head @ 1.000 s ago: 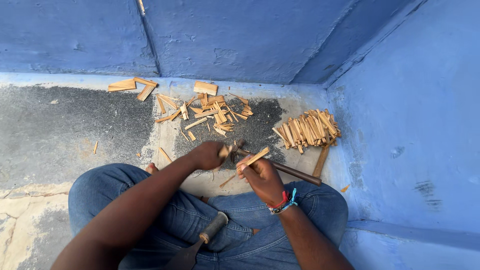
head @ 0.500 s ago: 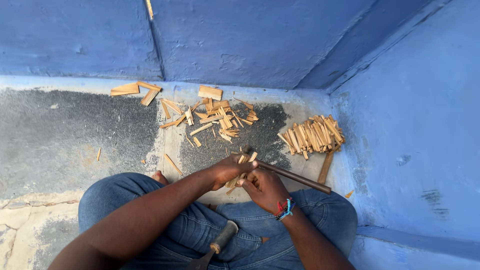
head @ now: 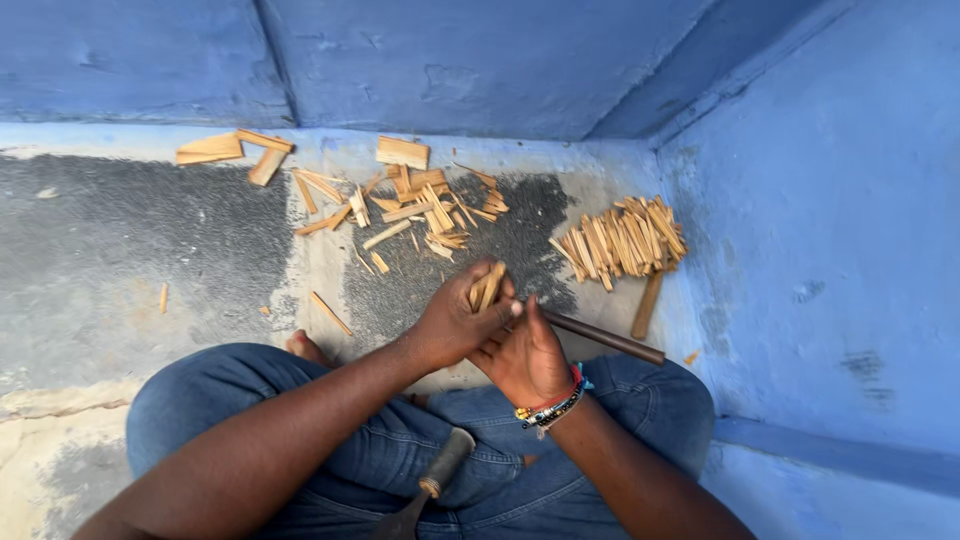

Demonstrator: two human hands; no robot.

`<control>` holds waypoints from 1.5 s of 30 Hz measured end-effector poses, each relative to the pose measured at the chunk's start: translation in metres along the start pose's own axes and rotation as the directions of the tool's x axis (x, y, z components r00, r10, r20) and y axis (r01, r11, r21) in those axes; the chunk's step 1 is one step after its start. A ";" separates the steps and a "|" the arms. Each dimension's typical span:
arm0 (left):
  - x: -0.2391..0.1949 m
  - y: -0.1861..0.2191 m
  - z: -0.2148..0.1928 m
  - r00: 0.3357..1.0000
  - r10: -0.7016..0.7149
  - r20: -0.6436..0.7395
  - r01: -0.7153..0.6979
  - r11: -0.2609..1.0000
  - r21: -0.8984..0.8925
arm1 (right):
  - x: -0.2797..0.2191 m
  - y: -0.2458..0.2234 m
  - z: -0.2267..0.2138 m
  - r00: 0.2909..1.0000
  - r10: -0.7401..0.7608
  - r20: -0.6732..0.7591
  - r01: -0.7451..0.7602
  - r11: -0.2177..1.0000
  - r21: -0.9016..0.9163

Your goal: The person sits on the floor and uses a hammer and a metal wedge to split small pieces of wood. They repeatedly position the wedge on the wood and strike it with the hammer to create smaller fragments, which accumulate on the floor.

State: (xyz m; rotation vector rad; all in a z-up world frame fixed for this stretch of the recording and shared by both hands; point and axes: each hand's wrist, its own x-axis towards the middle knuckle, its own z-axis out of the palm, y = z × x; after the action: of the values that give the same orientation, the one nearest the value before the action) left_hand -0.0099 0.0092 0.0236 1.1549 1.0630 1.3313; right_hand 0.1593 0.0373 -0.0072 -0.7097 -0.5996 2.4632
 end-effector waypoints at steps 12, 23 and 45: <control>-0.013 0.008 0.019 0.900 0.425 0.095 -0.404 0.733 0.547 | 0.000 0.001 -0.014 0.990 -0.103 0.095 0.107 0.994 -0.037; -0.010 -0.014 0.015 0.987 -0.063 0.147 0.073 0.995 -0.064 | -0.035 -0.016 0.019 0.915 -0.262 0.306 0.397 0.714 -0.576; 0.001 0.010 -0.002 0.912 -0.408 0.041 0.320 0.773 0.548 | -0.092 -0.200 -0.294 0.355 -0.598 -0.719 -0.898 -0.003 -0.441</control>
State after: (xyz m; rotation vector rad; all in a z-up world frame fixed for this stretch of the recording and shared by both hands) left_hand -0.0137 0.0097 0.0333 1.3367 1.5051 0.6303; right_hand 0.4669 0.2188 -0.0928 -2.7460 -1.8181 0.5260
